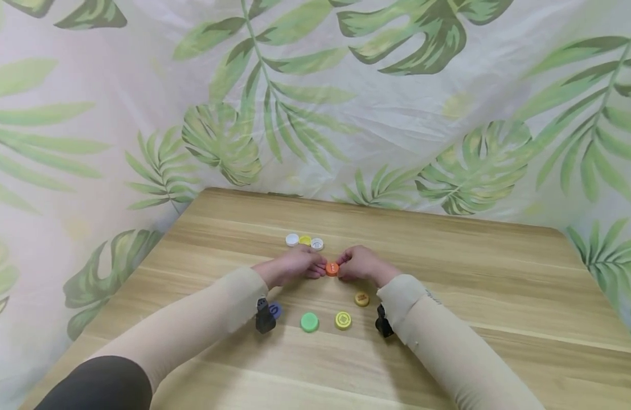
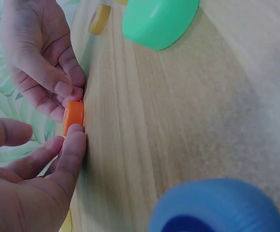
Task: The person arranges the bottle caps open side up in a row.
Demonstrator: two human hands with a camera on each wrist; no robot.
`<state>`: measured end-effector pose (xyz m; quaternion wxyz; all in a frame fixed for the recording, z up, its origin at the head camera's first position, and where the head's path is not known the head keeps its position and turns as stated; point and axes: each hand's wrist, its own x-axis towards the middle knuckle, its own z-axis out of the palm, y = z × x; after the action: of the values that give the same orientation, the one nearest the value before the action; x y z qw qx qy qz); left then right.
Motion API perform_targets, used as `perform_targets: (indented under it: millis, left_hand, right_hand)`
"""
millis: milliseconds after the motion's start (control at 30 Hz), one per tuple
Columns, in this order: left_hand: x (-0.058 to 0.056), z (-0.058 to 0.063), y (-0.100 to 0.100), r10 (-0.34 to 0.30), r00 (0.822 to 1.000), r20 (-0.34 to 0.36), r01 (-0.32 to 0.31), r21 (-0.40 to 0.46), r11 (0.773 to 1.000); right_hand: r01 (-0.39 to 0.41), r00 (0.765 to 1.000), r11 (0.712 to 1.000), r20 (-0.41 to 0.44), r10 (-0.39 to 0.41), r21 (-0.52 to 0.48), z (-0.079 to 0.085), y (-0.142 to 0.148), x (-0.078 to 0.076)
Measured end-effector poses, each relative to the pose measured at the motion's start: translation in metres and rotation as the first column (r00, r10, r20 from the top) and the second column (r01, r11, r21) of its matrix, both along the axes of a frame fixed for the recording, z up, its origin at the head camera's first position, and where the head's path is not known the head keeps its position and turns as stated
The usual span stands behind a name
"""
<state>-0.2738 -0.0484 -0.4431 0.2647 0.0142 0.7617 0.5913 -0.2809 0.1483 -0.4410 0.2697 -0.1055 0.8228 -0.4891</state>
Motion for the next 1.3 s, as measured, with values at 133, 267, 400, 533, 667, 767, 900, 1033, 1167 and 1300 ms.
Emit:
perform_targets:
  millis: [133,267,400,533,667,767,900,1033,1167,1300]
  left_hand:
    - [0.000,0.001,0.001,-0.043,0.998,-0.038,0.039,-0.091,0.995]
    - [-0.001,0.003,0.003,-0.068,0.996,-0.064,0.058,-0.145,0.988]
    - [0.000,0.004,0.004,-0.070,0.994,-0.083,0.056,-0.160,0.986]
    - [0.002,0.006,0.005,-0.065,0.995,-0.081,0.052,-0.157,0.986]
    - [0.004,0.006,0.007,-0.041,0.997,-0.066,0.032,-0.137,0.990]
    - [0.006,0.004,0.009,-0.019,0.998,-0.062,0.011,-0.124,0.992]
    - [0.009,0.003,0.010,-0.016,0.996,-0.082,0.004,-0.146,0.989]
    - [0.011,0.004,0.011,-0.033,0.992,-0.123,0.011,-0.174,0.985]
    - [0.012,0.006,0.009,-0.029,0.993,-0.113,0.011,-0.163,0.987]
    - [0.012,0.005,0.007,-0.016,0.994,-0.106,0.001,-0.139,0.990]
  right_hand:
    - [0.036,0.998,0.998,-0.044,-0.033,0.051,-0.003,-0.004,0.002]
    - [0.054,0.993,0.992,-0.111,-0.041,0.118,-0.005,-0.008,0.002]
    - [0.047,0.987,0.985,-0.160,-0.020,0.164,-0.004,-0.010,0.001]
    - [0.051,0.987,0.985,-0.159,-0.024,0.165,-0.005,-0.010,0.002]
    - [0.058,0.988,0.987,-0.151,-0.035,0.149,-0.006,-0.010,0.003]
    - [0.060,0.988,0.989,-0.152,-0.039,0.136,-0.006,-0.009,0.003]
    - [0.062,0.986,0.990,-0.165,-0.041,0.126,-0.005,-0.009,0.003]
    - [0.054,0.980,0.990,-0.197,-0.028,0.130,-0.005,-0.009,0.002]
    - [0.049,0.979,0.991,-0.204,-0.022,0.127,-0.008,-0.009,0.003]
    - [0.053,0.984,0.994,-0.174,-0.036,0.096,-0.010,-0.008,0.004]
